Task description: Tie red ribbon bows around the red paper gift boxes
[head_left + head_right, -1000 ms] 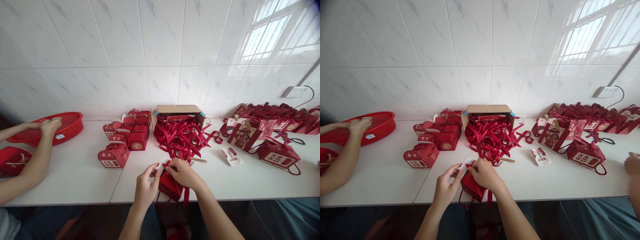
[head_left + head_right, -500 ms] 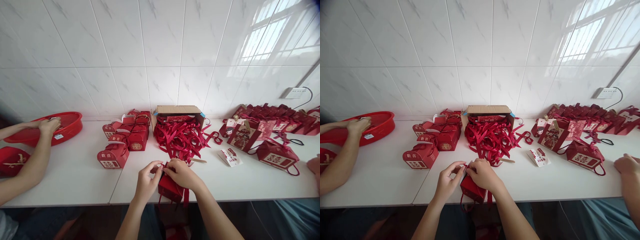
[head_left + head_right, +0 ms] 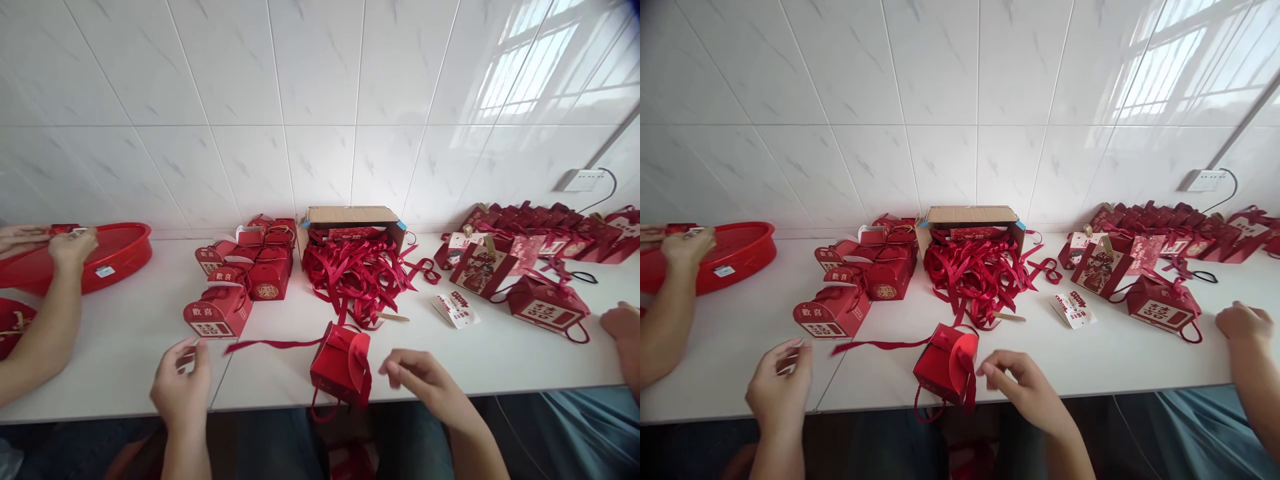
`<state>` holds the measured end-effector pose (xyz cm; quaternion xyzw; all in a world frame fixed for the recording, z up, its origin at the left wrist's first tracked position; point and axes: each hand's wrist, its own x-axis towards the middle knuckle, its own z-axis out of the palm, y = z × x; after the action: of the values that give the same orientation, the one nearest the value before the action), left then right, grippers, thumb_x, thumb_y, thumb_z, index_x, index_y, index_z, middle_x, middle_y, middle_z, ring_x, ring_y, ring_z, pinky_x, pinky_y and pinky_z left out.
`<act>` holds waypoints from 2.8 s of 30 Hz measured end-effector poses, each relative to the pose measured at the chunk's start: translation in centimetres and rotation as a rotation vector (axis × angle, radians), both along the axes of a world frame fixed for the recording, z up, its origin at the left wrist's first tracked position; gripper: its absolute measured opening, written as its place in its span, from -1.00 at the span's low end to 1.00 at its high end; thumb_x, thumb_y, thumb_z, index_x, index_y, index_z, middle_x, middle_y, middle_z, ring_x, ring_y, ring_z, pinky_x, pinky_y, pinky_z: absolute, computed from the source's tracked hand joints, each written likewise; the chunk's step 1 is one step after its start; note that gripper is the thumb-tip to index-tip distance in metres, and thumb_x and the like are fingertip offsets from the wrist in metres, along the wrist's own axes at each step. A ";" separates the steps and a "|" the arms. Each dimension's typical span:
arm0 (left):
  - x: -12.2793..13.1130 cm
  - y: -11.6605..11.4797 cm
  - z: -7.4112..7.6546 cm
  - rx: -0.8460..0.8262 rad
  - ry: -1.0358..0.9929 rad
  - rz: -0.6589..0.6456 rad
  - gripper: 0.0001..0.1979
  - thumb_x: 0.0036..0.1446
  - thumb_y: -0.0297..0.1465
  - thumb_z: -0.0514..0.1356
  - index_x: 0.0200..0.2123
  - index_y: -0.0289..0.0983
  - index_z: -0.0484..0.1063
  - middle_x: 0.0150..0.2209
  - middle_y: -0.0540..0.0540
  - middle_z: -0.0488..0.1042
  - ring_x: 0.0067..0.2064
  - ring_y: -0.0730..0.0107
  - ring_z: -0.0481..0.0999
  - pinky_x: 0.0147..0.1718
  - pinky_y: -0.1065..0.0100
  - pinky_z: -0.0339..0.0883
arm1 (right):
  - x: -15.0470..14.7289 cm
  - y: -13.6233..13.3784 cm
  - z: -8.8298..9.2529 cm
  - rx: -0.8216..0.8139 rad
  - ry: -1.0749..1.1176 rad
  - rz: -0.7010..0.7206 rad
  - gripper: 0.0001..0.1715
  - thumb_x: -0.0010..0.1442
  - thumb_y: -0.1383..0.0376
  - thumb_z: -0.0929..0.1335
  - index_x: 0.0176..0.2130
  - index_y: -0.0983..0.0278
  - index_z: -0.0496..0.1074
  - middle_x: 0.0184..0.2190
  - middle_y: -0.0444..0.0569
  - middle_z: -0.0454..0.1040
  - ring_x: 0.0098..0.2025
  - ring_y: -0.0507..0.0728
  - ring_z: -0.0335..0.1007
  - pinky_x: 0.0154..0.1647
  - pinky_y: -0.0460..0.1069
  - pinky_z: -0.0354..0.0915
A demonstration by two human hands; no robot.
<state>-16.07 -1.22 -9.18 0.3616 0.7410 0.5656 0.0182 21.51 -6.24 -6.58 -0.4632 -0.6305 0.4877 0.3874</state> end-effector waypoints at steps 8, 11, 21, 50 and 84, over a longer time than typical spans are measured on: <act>7.2 -3.3 0.7 -0.418 -0.406 -1.025 -0.50 0.06 0.08 0.13 -0.46 -0.28 0.47 -0.66 0.07 0.17 -0.56 0.43 0.23 -0.45 0.40 0.22 | -1.6 -2.4 -6.0 -0.340 0.045 0.122 -0.47 0.23 -0.04 0.27 0.06 0.18 0.42 -0.62 -0.10 0.42 -0.58 0.07 0.28 -0.52 -0.04 0.16; 9.7 -3.2 -0.2 -0.530 -0.462 -1.132 -0.47 0.10 0.09 0.08 -0.53 -0.28 0.39 -0.66 0.11 0.10 -0.58 0.50 0.09 -0.53 0.45 0.11 | -1.5 -1.9 -6.4 -0.355 0.043 0.060 -0.25 0.24 -0.07 0.23 0.28 0.22 0.12 -0.66 -0.18 0.40 -0.64 0.02 0.21 -0.55 -0.08 0.13; 11.0 1.0 -1.2 -0.198 -0.785 -0.930 -0.39 0.05 0.01 0.21 0.04 -0.30 0.41 -0.51 0.03 0.38 -0.50 0.50 0.32 -0.55 0.50 0.18 | -1.9 0.2 -5.2 -0.106 0.653 -0.440 -0.60 0.15 0.01 0.38 -0.10 0.18 0.47 -0.31 -0.08 0.43 -0.43 -0.02 0.24 -0.43 -0.09 0.21; 9.9 0.2 -0.4 0.097 -1.189 -0.555 -0.60 -0.23 -0.21 0.45 -0.29 -0.29 0.54 -0.43 0.00 0.51 -0.41 0.49 0.50 -0.45 0.49 0.35 | -0.3 2.1 -6.6 -0.161 1.078 -0.594 -0.77 0.01 0.13 0.50 -0.31 0.16 0.52 -0.33 -0.15 0.48 -0.34 0.01 0.38 -0.27 -0.03 0.40; 17.3 1.1 11.8 0.273 0.075 -1.252 -0.51 0.23 -0.35 0.15 0.23 -0.21 0.24 -0.52 0.04 0.50 -0.51 0.49 0.44 -0.44 0.47 0.38 | -5.1 5.1 8.6 0.212 0.431 0.041 -0.71 0.15 0.10 0.40 -0.38 0.30 0.43 -0.56 -0.14 0.44 -0.52 -0.02 0.34 -0.46 -0.11 0.29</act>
<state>1.25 -0.14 2.63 0.7445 0.3111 0.5239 0.2728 16.37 -1.14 1.99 -0.2922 -0.5903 0.5141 0.5493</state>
